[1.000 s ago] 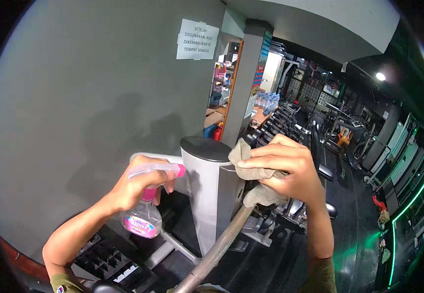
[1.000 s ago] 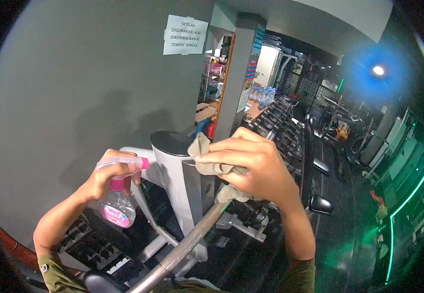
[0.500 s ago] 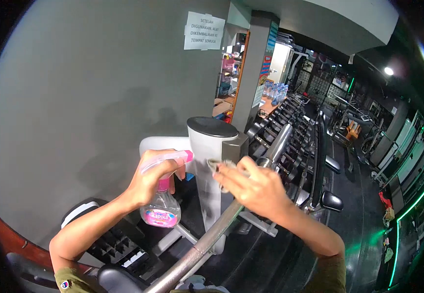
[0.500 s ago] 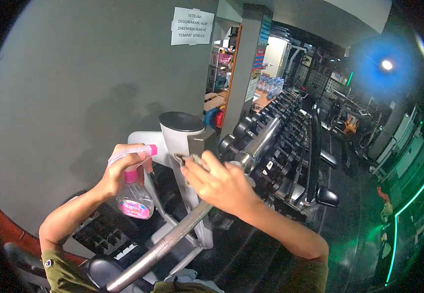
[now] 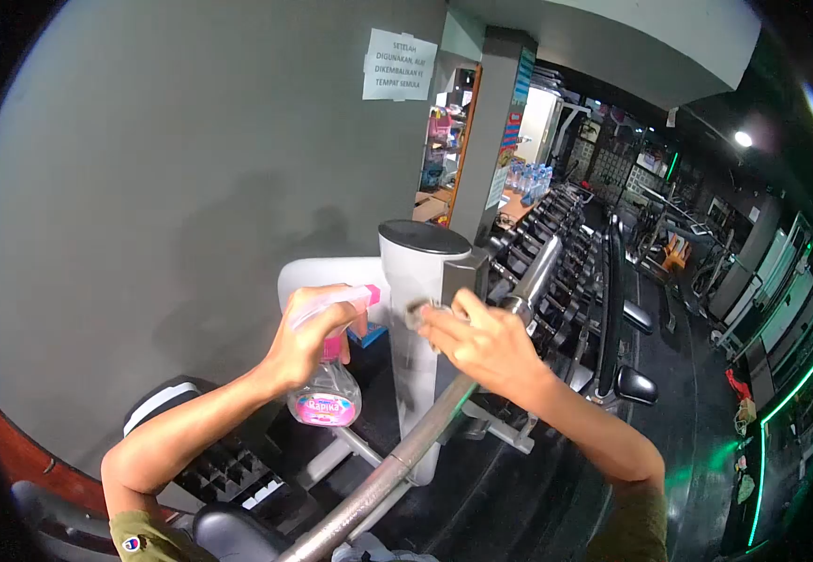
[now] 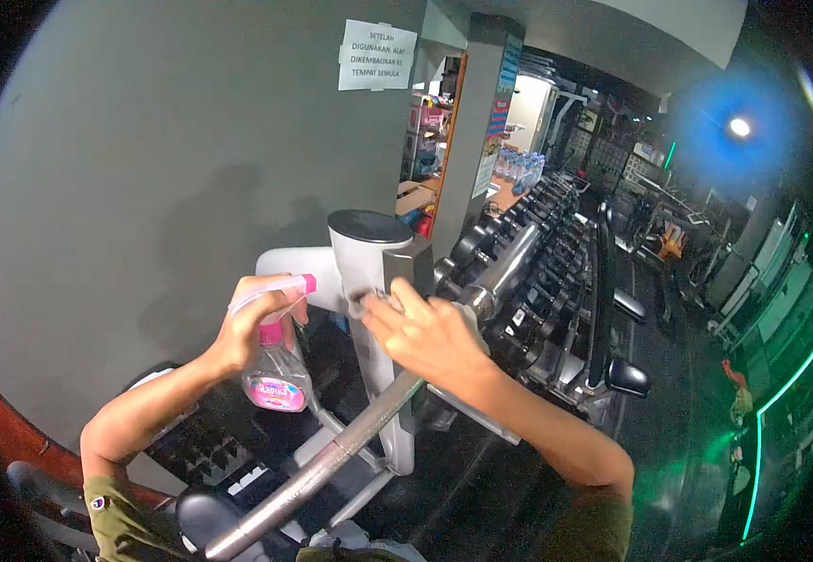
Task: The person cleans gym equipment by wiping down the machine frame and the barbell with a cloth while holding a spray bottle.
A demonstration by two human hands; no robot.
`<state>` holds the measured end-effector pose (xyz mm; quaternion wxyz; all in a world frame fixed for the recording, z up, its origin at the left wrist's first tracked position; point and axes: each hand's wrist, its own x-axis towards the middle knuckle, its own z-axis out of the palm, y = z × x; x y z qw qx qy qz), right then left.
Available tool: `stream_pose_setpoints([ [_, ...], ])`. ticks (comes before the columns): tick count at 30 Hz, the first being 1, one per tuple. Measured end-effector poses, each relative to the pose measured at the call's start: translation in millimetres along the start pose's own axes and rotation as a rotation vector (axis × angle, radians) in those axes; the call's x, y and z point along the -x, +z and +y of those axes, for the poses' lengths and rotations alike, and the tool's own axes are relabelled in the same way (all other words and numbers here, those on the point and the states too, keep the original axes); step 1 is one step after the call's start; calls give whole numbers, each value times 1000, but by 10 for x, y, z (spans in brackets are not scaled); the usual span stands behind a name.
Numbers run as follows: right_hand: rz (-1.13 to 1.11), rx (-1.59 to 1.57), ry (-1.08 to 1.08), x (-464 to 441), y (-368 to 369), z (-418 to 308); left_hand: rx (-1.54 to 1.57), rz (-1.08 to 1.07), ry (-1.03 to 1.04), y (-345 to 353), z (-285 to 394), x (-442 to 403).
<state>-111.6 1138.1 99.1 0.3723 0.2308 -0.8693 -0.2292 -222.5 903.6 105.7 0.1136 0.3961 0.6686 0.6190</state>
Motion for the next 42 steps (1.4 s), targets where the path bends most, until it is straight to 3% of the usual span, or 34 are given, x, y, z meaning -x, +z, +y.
stream_pose_setpoints([
  [9,90,-40,158,-444,-91,57,11,-17,32,-305,-133,-25],
  [13,-438,-27,14,-325,237,-315,5,-53,44,-377,-185,-12],
  [21,-97,30,74,-882,3,128,97,-75,10,-470,-453,-22],
  [26,-184,123,-102,-764,518,-210,159,7,-21,-457,-614,-7],
  [28,-436,92,-211,-782,518,-252,171,11,-29,-488,-614,21],
  [35,-204,142,-3,-1111,493,114,172,22,-18,-594,-710,62],
  [42,-145,236,-96,-907,771,-120,197,34,-81,-557,-782,75],
])
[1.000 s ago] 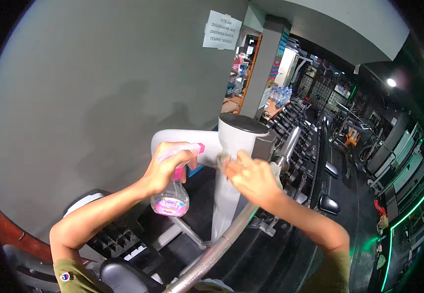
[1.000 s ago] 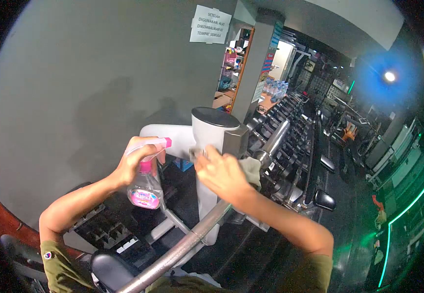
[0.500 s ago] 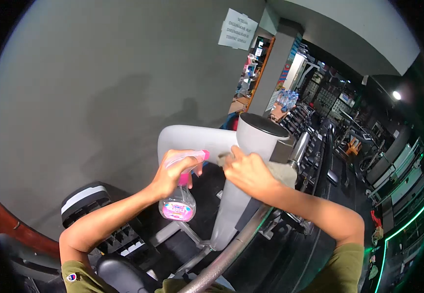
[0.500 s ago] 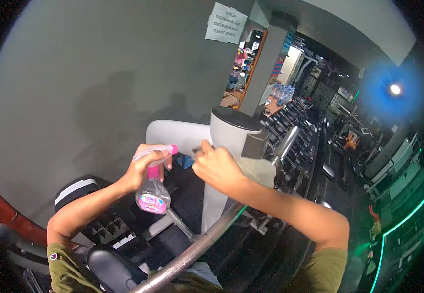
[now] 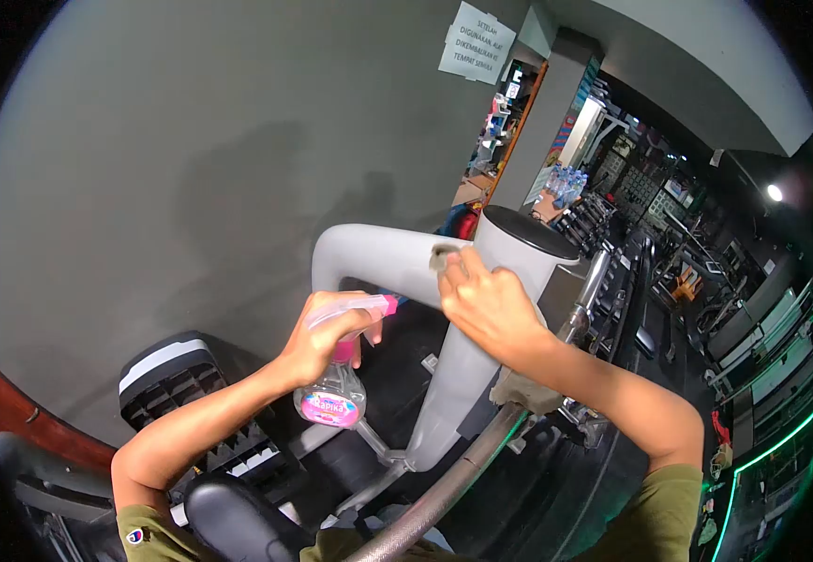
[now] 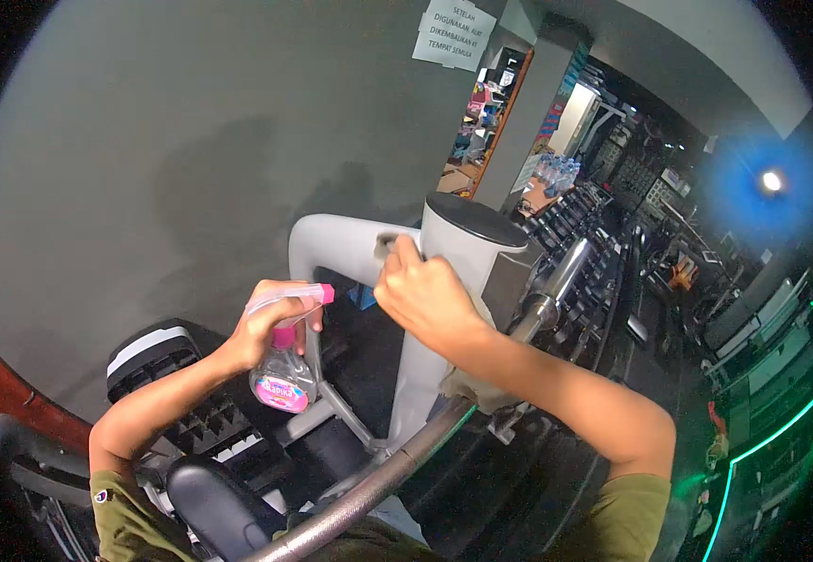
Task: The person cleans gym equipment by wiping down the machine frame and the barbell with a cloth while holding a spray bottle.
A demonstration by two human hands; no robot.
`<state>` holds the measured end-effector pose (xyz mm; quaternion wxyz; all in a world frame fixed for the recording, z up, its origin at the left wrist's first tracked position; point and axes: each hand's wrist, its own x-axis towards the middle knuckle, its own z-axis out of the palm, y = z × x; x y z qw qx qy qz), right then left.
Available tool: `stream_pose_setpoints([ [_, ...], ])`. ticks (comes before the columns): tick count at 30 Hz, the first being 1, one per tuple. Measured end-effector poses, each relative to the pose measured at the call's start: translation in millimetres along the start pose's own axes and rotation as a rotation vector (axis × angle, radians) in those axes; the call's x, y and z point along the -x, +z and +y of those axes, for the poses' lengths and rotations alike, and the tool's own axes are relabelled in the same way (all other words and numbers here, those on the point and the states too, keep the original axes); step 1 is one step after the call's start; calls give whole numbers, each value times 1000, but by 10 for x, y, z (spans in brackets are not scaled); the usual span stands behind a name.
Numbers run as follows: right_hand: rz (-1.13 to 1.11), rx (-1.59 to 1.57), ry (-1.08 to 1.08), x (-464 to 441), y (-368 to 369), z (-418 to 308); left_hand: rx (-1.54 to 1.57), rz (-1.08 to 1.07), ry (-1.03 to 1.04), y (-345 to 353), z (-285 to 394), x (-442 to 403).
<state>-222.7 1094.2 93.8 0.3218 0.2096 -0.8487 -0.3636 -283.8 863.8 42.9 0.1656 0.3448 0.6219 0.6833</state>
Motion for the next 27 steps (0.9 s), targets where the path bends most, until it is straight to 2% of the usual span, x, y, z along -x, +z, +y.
stream_pose_setpoints([
  [2,-174,-151,-163,131,-95,-26,7,-16,-8,3,-30,-6],
  [3,-177,-150,-161,227,-91,-60,15,-26,-14,5,-41,-5],
  [5,-269,-164,-337,383,-41,-108,7,-39,5,-3,-57,-15],
  [7,-228,-165,-285,312,-110,-5,4,-43,27,-8,-64,-17],
  [9,-206,-153,-121,150,-302,239,-19,-49,1,-15,-38,-13],
  [11,-25,-126,-7,46,-422,449,-17,-44,14,-24,-48,2],
  [13,-68,-188,14,72,-458,440,-15,-47,24,-22,-57,8],
  [15,-117,-61,-119,223,-308,197,-23,-48,45,-14,-69,24],
  [17,-205,-77,-165,437,-166,-61,-36,-54,49,-12,-88,15],
  [19,-300,-127,-425,544,-166,-173,-50,-59,61,3,-92,9],
  [23,-368,-186,-332,448,-382,115,-37,-65,35,27,-74,11],
  [25,-270,-176,-117,308,-589,377,-37,-68,29,11,-92,5],
  [27,-225,-104,-152,370,-589,418,-32,-74,28,7,-117,6],
])
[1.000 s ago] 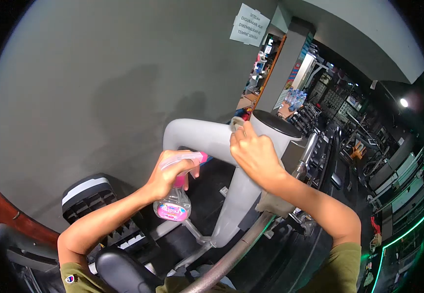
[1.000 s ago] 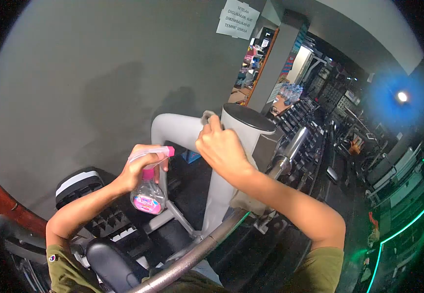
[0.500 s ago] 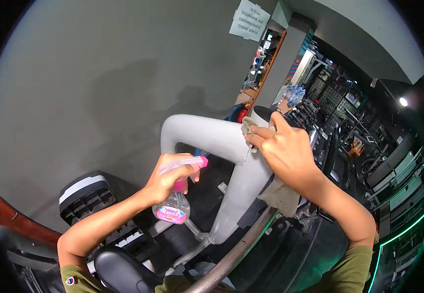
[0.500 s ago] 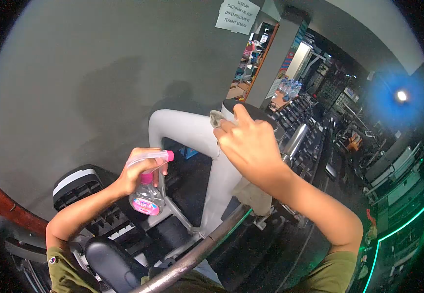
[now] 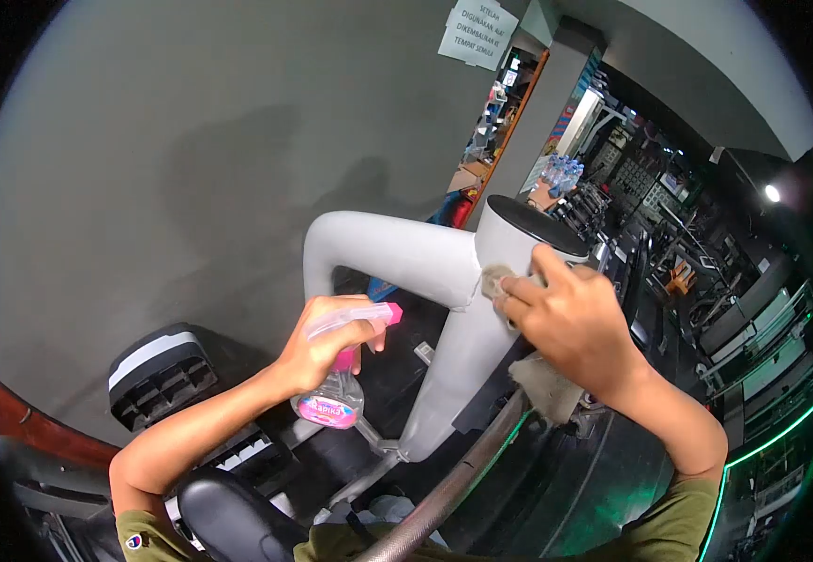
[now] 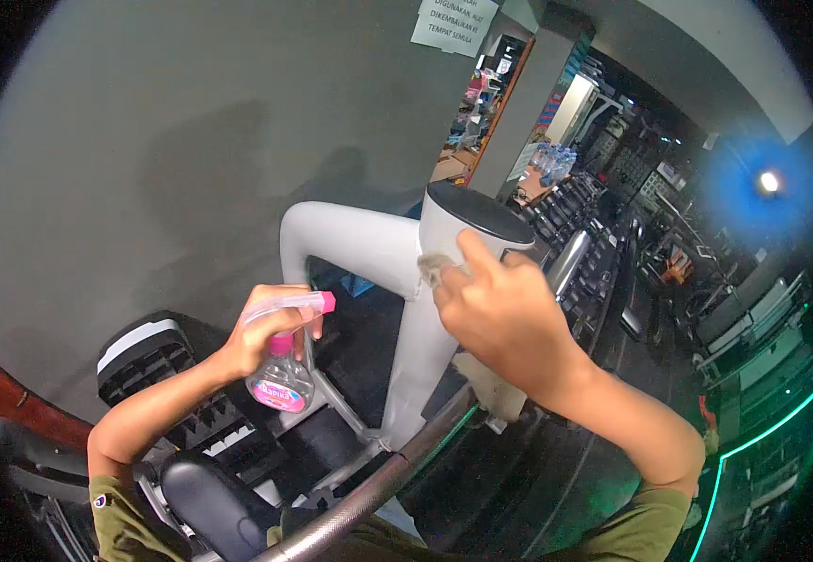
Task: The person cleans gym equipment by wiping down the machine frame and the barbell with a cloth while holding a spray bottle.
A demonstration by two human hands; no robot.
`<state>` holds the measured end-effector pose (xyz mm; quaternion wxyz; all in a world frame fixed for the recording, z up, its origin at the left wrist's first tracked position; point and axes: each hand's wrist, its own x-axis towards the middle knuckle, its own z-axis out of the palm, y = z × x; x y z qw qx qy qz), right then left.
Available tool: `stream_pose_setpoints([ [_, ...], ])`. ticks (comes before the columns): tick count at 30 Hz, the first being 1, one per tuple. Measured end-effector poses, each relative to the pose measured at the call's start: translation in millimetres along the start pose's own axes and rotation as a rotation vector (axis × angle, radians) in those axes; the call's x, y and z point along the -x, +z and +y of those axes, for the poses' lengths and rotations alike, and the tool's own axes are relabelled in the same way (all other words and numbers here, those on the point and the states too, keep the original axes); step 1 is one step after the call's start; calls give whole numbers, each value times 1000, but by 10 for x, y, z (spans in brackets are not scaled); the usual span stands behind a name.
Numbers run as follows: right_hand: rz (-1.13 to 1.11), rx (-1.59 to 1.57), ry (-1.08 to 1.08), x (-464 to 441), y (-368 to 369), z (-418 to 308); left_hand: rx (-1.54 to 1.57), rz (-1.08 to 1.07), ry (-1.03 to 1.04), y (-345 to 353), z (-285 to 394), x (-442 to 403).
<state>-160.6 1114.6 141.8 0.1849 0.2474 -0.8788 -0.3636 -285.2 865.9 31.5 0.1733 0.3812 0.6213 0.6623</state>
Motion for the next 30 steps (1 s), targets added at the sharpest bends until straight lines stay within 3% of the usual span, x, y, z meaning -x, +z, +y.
stream_pose_setpoints([
  [2,39,82,-26,98,59,-34,6,-6,-2,19,-17,9],
  [4,-77,-68,-288,235,239,-184,14,-10,-5,38,-42,14],
  [7,-157,-43,-327,267,281,-293,0,-30,-4,58,-55,-4],
  [10,10,-8,-262,190,111,-47,6,-52,-8,94,-32,-10],
  [14,-58,-53,-208,277,-65,90,21,-67,-8,132,-55,-12],
  [18,-322,-29,-258,386,-257,165,62,-66,-37,179,-108,0],
  [21,-197,138,-268,454,-177,173,73,-74,-18,186,-133,-14],
  [25,-255,119,-320,424,-236,190,61,-78,-36,186,-118,-5],
  [27,-252,40,-204,381,-398,276,49,-83,-31,196,-75,10],
  [28,-169,-102,-99,346,-444,352,50,-82,-30,192,-62,10],
  [30,4,-92,2,272,-643,438,34,-75,-27,180,-58,10],
])
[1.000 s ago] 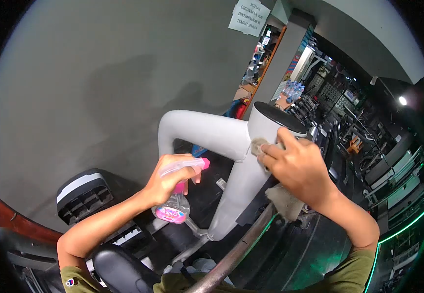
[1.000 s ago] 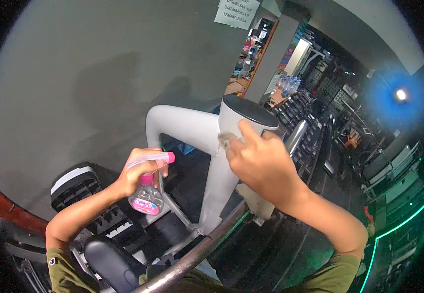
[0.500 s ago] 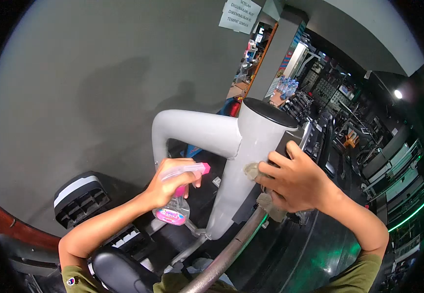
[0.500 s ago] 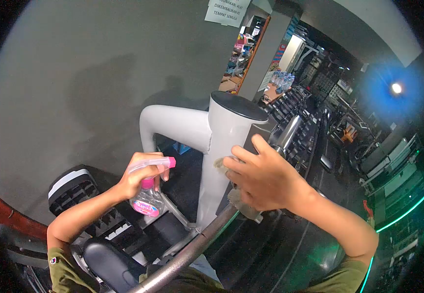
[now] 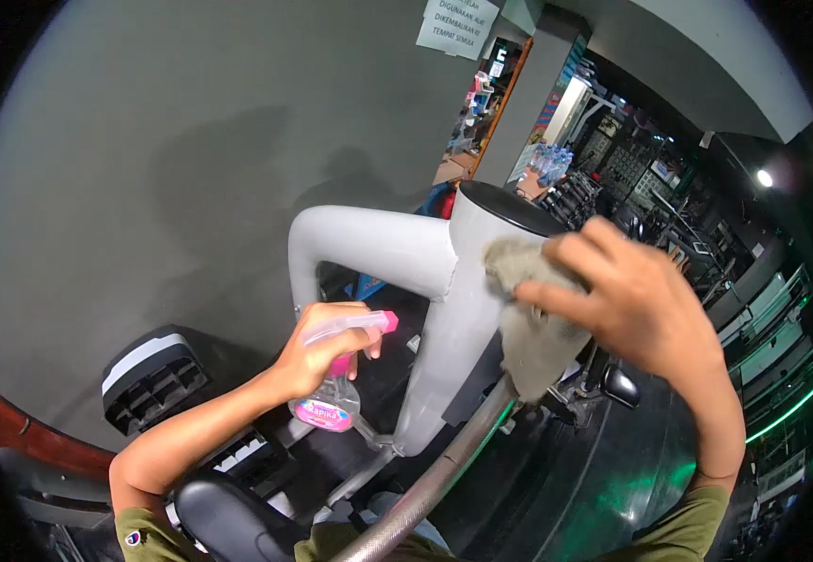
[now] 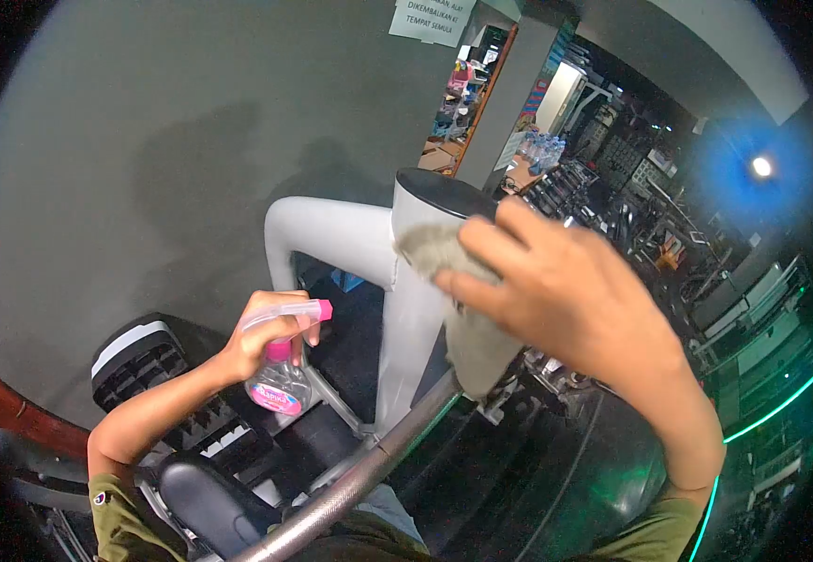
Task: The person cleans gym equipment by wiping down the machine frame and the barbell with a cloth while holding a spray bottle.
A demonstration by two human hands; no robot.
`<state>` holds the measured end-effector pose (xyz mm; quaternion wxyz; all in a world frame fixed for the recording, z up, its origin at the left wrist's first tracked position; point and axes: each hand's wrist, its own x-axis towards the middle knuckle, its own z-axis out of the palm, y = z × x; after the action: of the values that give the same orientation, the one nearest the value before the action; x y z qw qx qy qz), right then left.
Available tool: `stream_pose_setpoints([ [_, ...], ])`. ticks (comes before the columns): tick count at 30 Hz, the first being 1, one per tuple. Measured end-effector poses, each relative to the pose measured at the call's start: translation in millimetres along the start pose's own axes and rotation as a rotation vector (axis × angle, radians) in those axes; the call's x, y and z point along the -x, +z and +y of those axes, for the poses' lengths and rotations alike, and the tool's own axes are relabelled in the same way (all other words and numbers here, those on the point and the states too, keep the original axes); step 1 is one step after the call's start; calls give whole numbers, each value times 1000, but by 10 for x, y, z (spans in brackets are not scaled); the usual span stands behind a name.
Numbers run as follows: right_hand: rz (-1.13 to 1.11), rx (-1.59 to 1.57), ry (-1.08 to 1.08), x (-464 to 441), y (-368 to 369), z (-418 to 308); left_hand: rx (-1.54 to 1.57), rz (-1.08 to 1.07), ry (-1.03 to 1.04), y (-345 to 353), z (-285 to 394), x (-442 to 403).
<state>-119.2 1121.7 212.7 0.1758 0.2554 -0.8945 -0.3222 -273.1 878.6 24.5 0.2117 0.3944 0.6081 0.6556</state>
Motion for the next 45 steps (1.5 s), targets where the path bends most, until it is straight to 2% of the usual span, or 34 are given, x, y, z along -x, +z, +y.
stream_pose_setpoints([
  [1,-2,-1,0,-33,-5,-16,2,-1,-1,4,-7,-8],
  [3,183,-21,8,-113,-21,-73,7,14,-10,9,-11,-12],
  [7,166,171,-85,-67,664,-421,28,10,5,30,-28,-16],
  [9,153,260,-108,-71,741,-564,46,13,-1,36,-38,-13],
  [11,-30,264,-159,-83,737,-663,30,6,-4,28,-40,-4],
  [15,-82,132,-142,-114,1027,-816,12,-4,-5,19,-52,-1],
  [17,-253,19,-284,-102,1133,-840,23,-8,4,27,-77,19],
  [18,-251,20,-286,-121,1086,-793,37,-8,15,21,-85,27],
  [21,-207,-121,-205,-178,814,-567,31,7,0,-4,-96,31],
  [24,-215,-45,-199,-218,658,-495,22,28,-23,-45,-81,26],
  [27,-249,43,-101,-214,648,-567,10,29,-12,-76,-124,40],
  [29,-379,22,-33,-220,735,-685,19,35,-22,-73,-121,58],
  [33,-310,85,-171,-249,1054,-796,36,37,-18,-58,-137,77],
  [38,-271,-154,-441,-351,1756,-1065,52,29,-1,-53,-131,91],
  [42,-328,-147,-429,-384,1645,-994,39,56,-15,-83,-129,116],
  [44,-74,-2,-290,-426,1317,-762,43,69,-11,-103,-132,123],
  [45,-173,23,-228,-537,1128,-641,47,79,-9,-121,-144,106],
])
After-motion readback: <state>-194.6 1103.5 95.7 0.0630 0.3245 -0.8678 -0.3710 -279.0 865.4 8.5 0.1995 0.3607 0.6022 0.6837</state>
